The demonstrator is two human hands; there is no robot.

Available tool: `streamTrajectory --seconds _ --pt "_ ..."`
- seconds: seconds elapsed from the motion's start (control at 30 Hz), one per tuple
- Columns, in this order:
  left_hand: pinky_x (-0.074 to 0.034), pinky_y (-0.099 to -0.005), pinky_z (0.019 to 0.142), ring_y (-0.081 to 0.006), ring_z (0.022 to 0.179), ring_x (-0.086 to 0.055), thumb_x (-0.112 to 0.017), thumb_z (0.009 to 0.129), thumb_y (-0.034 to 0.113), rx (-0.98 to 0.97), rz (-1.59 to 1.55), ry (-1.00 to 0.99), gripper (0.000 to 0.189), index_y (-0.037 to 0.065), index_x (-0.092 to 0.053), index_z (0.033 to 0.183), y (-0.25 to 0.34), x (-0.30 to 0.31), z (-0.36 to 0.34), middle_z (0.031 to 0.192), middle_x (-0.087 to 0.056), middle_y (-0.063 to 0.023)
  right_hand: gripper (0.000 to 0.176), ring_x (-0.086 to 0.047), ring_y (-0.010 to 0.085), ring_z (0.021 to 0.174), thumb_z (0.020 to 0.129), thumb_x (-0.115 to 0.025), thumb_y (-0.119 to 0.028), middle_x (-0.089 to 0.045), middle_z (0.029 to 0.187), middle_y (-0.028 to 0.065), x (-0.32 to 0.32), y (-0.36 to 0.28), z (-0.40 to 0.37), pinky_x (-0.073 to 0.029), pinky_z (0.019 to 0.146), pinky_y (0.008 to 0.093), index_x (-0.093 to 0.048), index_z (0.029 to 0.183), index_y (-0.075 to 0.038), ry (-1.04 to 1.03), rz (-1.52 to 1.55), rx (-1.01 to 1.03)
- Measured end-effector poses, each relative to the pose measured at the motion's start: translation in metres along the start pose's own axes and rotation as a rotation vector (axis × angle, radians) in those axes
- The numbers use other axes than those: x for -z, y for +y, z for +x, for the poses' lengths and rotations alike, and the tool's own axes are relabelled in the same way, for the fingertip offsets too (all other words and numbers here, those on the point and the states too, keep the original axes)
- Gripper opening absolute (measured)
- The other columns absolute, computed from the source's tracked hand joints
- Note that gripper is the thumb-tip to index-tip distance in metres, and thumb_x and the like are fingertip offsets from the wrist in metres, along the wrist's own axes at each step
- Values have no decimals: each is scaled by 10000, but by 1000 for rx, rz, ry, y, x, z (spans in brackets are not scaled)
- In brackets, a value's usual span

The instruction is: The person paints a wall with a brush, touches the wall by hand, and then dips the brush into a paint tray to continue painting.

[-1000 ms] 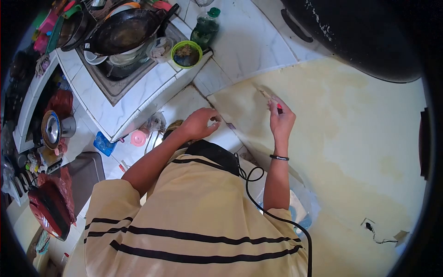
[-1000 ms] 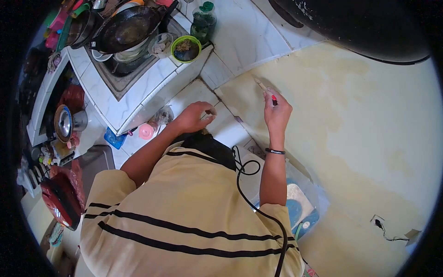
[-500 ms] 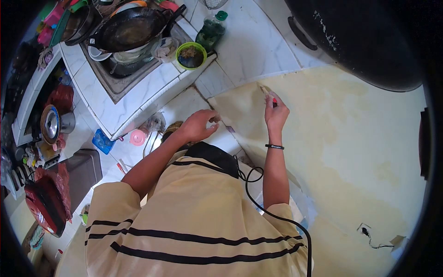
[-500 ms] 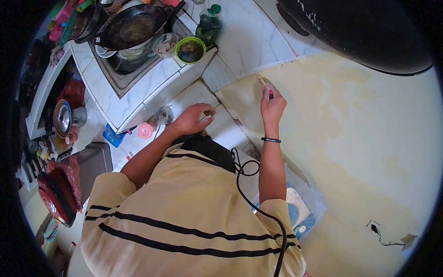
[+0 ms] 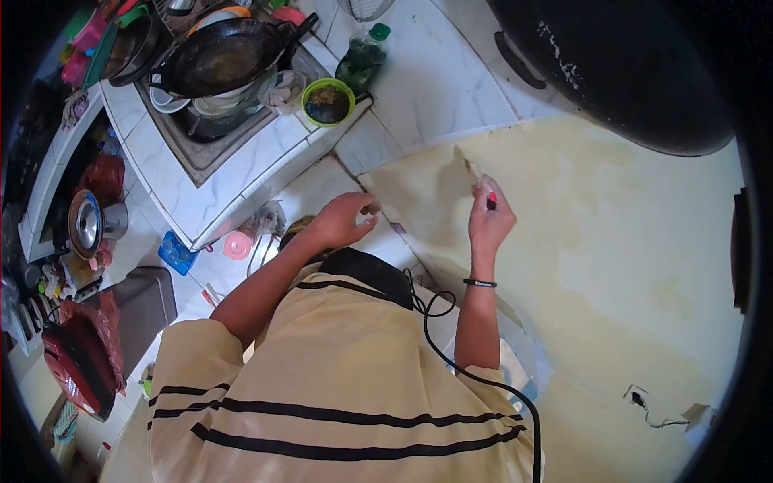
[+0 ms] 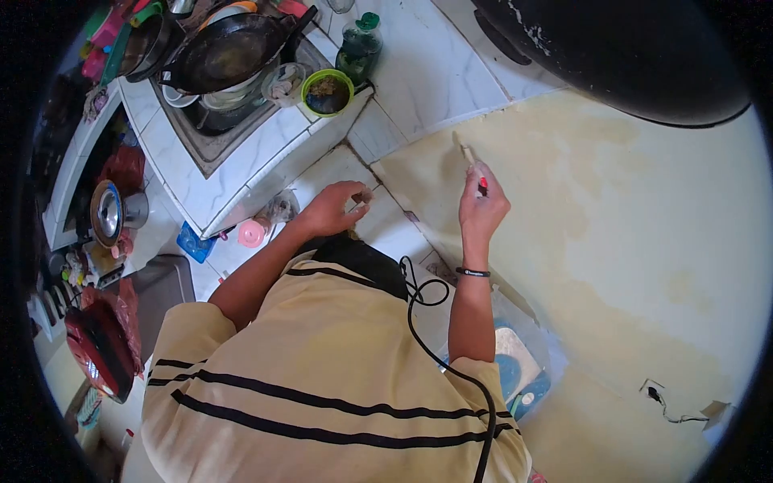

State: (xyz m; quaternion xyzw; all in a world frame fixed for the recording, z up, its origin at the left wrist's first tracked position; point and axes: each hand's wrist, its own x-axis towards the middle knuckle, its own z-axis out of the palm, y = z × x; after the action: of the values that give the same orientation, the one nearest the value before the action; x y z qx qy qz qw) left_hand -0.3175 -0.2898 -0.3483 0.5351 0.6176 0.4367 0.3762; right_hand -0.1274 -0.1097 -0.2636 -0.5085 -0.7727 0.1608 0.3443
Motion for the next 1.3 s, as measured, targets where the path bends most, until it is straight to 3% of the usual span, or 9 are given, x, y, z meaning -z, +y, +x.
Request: streamTrajectory --seconds 0.2,0.3,0.7,0.87,1.03,1.1,1.3 --pt "-488 -367 803 -276 868 -624 -638 827 159 -31 13 -15 223 13 -607 992 4 5 1 939 -639 -150 201 -680 293 675 846 -647 -178 -662 768 213 -35 29 -7 -525 643 343 -709 994 -57 -176 -60 -15" --pt "-479 -402 793 -317 854 -609 -640 806 178 -5 -3 15 218 18 -602 949 8 9 -1 890 -629 -160 162 -630 379 660 845 -624 -150 -634 724 214 -51 37 -12 -505 587 403 -686 952 -45 -228 -48 92" --pt "-492 -336 813 -254 888 -646 -633 848 148 27 102 -88 210 20 -623 1014 20 25 -8 947 -654 -142 122 -600 384 653 828 -612 -146 -611 698 201 -99 75 -27 -481 613 457 -634 865 -32 -186 49 50" --pt "-492 -338 811 -263 892 -645 -629 839 140 63 69 -103 225 15 -616 1025 32 21 -3 956 -653 -148 139 -607 359 626 833 -619 -141 -611 701 199 -105 82 -21 -481 572 410 -671 929 -55 -133 40 35" --pt "-490 -345 812 -272 898 -644 -628 829 143 72 75 -98 247 12 -616 1038 34 14 -6 963 -651 -161 148 -609 365 660 841 -613 -126 -616 732 203 -76 55 -15 -488 608 428 -657 951 -38 -48 142 36" --pt "-489 -343 808 -261 901 -644 -631 829 148 115 60 -105 250 24 -619 1046 38 11 -7 966 -653 -151 216 -612 330 631 832 -639 -121 -619 727 188 -64 46 -14 -484 573 384 -669 1039 -65 4 131 74" --pt "-488 -336 773 -243 877 -643 -638 834 163 99 74 -103 244 35 -624 1041 37 4 -4 953 -658 -126 195 -617 312 634 825 -651 -83 -638 750 168 -23 12 -2 -493 585 365 -674 1015 -46 146 186 163"
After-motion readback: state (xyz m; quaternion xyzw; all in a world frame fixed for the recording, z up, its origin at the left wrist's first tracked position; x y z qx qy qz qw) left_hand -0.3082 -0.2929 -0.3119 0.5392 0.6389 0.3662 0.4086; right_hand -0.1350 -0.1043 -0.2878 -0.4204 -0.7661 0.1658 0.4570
